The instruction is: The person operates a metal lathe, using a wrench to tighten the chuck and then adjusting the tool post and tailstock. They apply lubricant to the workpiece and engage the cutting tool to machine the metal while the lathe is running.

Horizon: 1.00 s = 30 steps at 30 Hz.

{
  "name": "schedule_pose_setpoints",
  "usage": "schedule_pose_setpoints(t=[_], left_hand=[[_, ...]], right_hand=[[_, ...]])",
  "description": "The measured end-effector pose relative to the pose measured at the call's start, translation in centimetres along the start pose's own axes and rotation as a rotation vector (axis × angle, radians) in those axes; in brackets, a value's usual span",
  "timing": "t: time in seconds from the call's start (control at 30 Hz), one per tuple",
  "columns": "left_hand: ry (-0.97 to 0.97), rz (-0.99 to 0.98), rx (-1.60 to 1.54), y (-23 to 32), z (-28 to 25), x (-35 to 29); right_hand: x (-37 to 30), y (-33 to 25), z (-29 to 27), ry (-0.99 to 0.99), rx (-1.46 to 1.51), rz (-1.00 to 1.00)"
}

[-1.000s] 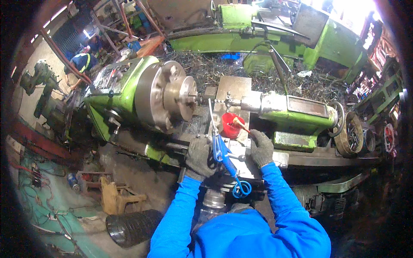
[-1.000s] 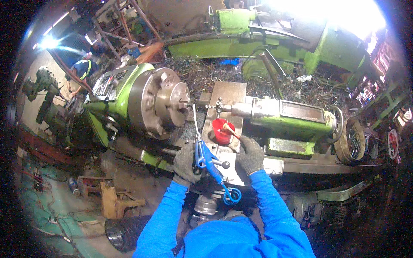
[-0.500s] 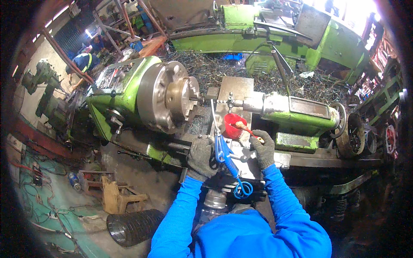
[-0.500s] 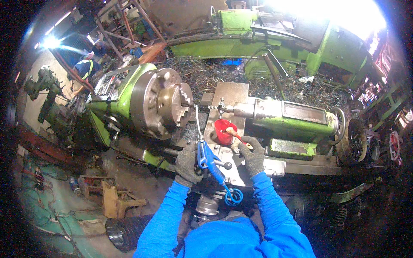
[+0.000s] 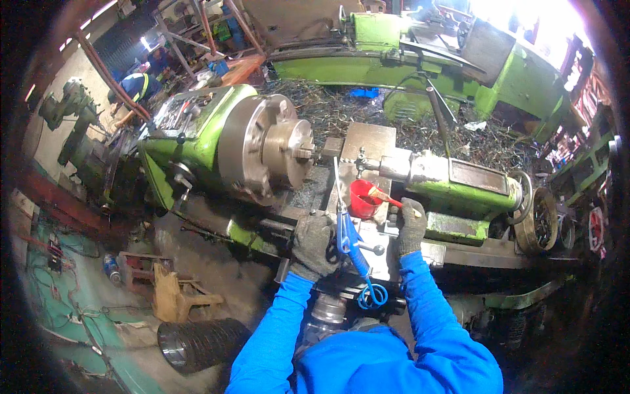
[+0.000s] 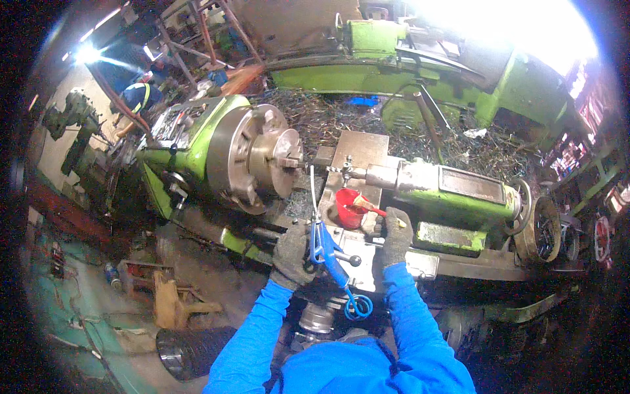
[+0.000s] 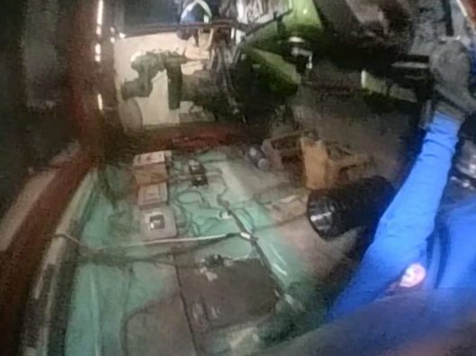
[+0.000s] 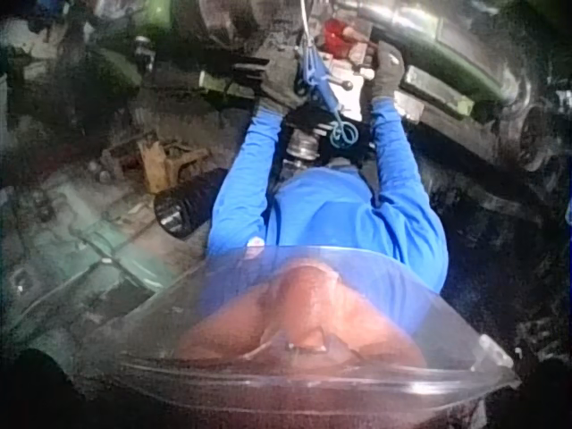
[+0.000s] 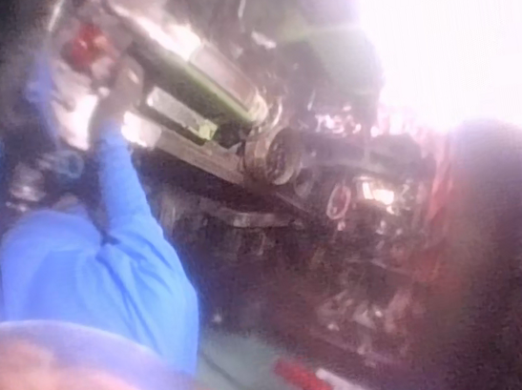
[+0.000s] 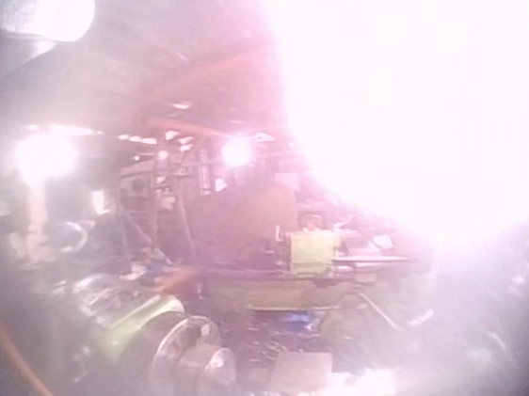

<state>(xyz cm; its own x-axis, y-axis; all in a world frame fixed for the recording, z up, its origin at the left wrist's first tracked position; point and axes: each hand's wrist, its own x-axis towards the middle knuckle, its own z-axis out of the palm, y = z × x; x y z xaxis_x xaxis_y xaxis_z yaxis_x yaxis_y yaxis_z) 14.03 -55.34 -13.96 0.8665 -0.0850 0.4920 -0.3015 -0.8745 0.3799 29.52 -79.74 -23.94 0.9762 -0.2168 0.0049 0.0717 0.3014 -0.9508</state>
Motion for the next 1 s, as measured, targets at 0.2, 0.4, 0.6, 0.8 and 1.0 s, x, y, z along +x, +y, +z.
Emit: schedule_pose_setpoints(t=[0.2, 0.4, 0.6, 0.8, 1.0], left_hand=[[0.045, 0.047, 0.036, 0.1, -0.4, 0.2], [0.040, 0.030, 0.009, 0.7, -0.8, 0.2], [0.043, 0.042, -0.027, -0.4, -0.2, -0.2], [0.053, 0.013, -0.035, -0.4, 0.4, -0.5], [-0.012, -0.014, -0.006, -0.2, 0.2, -0.5]], right_hand=[[-0.4, -3.5, 0.7, 0.051, 0.228, 0.111], [2.3, -11.0, 3.5, -0.078, 0.382, 0.090], [8.4, -10.8, 12.7, -0.368, -0.111, 0.106], [11.8, -7.4, 18.6, -0.531, -0.588, -0.100], [13.3, -4.8, 20.4, -0.500, -0.813, -0.282]])
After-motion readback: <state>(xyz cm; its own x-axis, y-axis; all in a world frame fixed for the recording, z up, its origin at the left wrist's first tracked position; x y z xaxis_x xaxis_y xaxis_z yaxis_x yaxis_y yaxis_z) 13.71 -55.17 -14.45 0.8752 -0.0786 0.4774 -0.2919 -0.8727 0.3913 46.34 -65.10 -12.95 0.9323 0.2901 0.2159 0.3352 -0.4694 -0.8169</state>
